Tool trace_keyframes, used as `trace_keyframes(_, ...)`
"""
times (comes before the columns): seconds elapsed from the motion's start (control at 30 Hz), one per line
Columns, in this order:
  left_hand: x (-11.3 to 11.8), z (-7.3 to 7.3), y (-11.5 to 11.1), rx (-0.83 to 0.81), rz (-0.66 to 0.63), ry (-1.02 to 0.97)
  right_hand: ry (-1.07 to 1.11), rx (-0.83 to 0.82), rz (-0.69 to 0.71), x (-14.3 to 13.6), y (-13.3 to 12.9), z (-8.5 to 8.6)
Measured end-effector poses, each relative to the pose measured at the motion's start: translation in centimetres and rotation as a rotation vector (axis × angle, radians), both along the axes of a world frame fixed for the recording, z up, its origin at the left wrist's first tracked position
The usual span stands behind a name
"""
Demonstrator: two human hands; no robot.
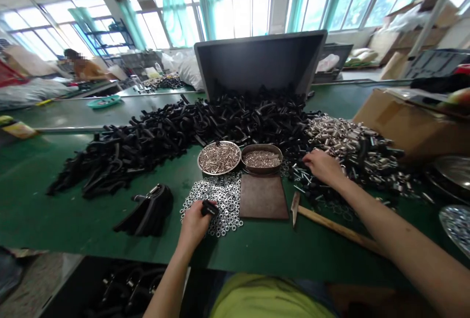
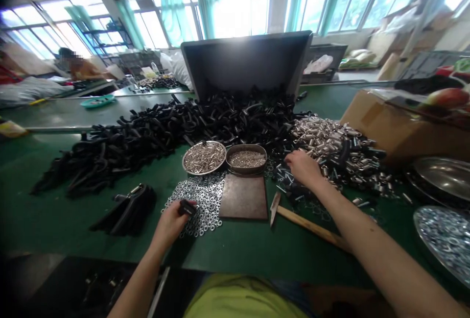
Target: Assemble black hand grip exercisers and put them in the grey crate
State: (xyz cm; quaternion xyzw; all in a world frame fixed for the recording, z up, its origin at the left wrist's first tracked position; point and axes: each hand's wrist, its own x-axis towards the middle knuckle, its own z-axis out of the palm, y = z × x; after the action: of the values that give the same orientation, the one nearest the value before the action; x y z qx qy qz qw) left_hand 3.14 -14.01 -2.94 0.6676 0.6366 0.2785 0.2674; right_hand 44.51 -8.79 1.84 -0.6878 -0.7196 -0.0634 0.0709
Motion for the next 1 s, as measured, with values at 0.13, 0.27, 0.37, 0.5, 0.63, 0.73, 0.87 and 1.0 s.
trace_keyframes(0.13,1.3,-0.2,0.3,0.019,-0.063,0.197,0.008,-0.075,0.107,-2.2,-0.7,-1.1)
trace_keyframes(0.27,2.1,-0.3,0.5,-0.003,-0.109,0.373,0.007,-0.111,0.154,-4.2,-1.6,-2.9)
trace_keyframes(0.37,2.1,-0.6,0.8,-0.018,-0.169,0.446,0.037,-0.081,0.131,-4.4,-2.4,-3.3)
trace_keyframes(0.5,1.3,-1.7,1.6,-0.015,-0.206,0.442,0.11,-0.015,0.047,-1.9,-4.7,-2.6)
trace_keyframes(0.63,-0.1,-3.9,2.8,-0.038,-0.201,0.386,0.135,0.064,-0.164,5.2,-8.2,-1.1)
trace_keyframes(0.73,-1.0,-5.4,3.6,-0.04,-0.202,0.366,0.085,0.143,-0.401,12.4,-11.1,0.6)
trace_keyframes(0.87,-0.7,-4.6,3.4,-0.072,-0.178,0.374,-0.002,0.242,-0.663,19.9,-14.3,3.2)
trace_keyframes(1.0,0.9,-1.8,2.4,-0.104,-0.176,0.334,-0.043,0.306,-0.727,21.0,-14.5,3.7)
